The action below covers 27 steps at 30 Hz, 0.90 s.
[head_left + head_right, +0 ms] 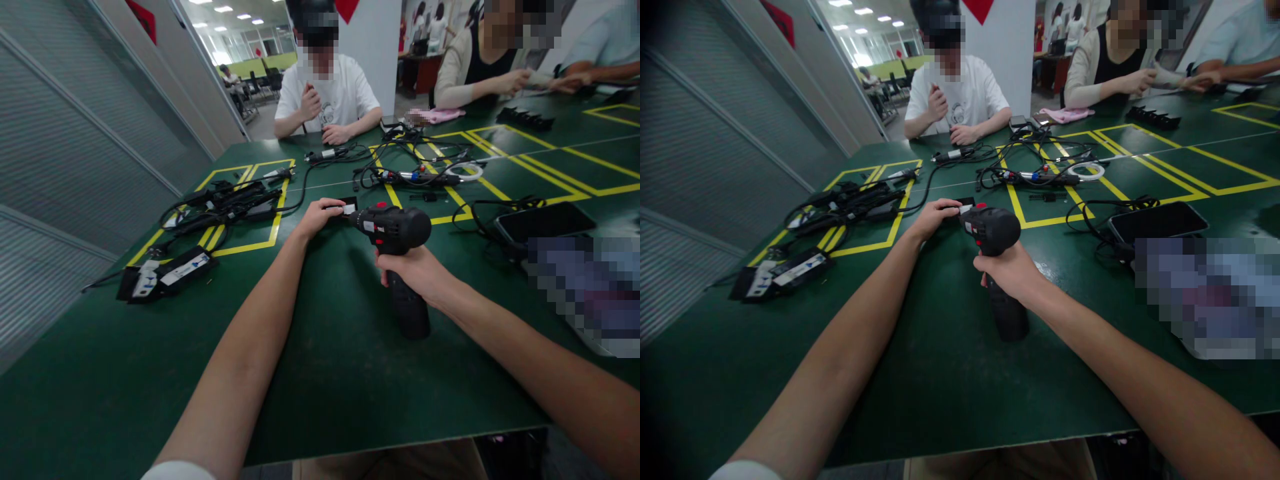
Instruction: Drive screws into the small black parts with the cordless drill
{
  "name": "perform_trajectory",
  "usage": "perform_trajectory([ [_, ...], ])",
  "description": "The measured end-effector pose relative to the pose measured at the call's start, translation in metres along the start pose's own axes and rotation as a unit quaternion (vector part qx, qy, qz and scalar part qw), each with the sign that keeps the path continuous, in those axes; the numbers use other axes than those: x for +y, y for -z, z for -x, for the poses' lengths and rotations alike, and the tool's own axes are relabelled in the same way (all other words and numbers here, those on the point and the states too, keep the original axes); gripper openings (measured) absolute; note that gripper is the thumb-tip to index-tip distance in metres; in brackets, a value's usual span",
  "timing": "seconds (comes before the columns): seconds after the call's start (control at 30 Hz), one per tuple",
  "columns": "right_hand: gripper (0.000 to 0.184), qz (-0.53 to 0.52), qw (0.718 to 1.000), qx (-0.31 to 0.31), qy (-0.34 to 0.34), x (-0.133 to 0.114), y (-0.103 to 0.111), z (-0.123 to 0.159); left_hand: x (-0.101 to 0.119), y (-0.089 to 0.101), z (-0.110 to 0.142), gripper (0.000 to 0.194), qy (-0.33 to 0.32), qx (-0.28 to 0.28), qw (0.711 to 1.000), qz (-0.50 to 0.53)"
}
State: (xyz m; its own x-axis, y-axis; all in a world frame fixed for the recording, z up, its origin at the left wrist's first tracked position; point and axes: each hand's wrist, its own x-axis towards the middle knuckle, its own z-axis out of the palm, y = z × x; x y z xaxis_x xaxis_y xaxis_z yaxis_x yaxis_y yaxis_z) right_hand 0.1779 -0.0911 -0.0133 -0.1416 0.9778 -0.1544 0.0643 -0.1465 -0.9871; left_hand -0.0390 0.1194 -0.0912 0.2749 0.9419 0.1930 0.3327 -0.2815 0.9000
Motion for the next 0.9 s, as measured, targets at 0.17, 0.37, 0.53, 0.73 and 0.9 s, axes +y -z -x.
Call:
perform_trajectory([
  [0.17, 0.009, 0.000, 1.000, -0.003, -0.001, 0.0003, 0.0002, 0.0003, 0.0016, -0.0005, 0.0009, 0.038, -0.003, -0.002, 1.000, 0.007],
  [0.37, 0.009, 0.007, 1.000, -0.002, 0.000, -0.0003, 0.0007, 0.0007, 0.0018, -0.0010, 0.0013, 0.038, -0.001, 0.001, 1.000, 0.010],
  [0.53, 0.008, 0.006, 1.000, -0.009, 0.005, -0.0007, 0.0010, 0.0012, 0.0016, -0.0010, 0.0009, 0.037, -0.003, 0.000, 1.000, 0.012],
  [0.73, 0.008, 0.011, 1.000, -0.004, -0.001, -0.0016, 0.0010, 0.0017, 0.0053, -0.0015, 0.0025, 0.038, 0.008, 0.001, 1.000, 0.008],
  [0.9, 0.009, 0.005, 1.000, -0.004, 0.000, -0.0017, 0.0004, 0.0023, 0.0041, -0.0015, 0.0017, 0.038, 0.007, 0.001, 1.000, 0.008],
])
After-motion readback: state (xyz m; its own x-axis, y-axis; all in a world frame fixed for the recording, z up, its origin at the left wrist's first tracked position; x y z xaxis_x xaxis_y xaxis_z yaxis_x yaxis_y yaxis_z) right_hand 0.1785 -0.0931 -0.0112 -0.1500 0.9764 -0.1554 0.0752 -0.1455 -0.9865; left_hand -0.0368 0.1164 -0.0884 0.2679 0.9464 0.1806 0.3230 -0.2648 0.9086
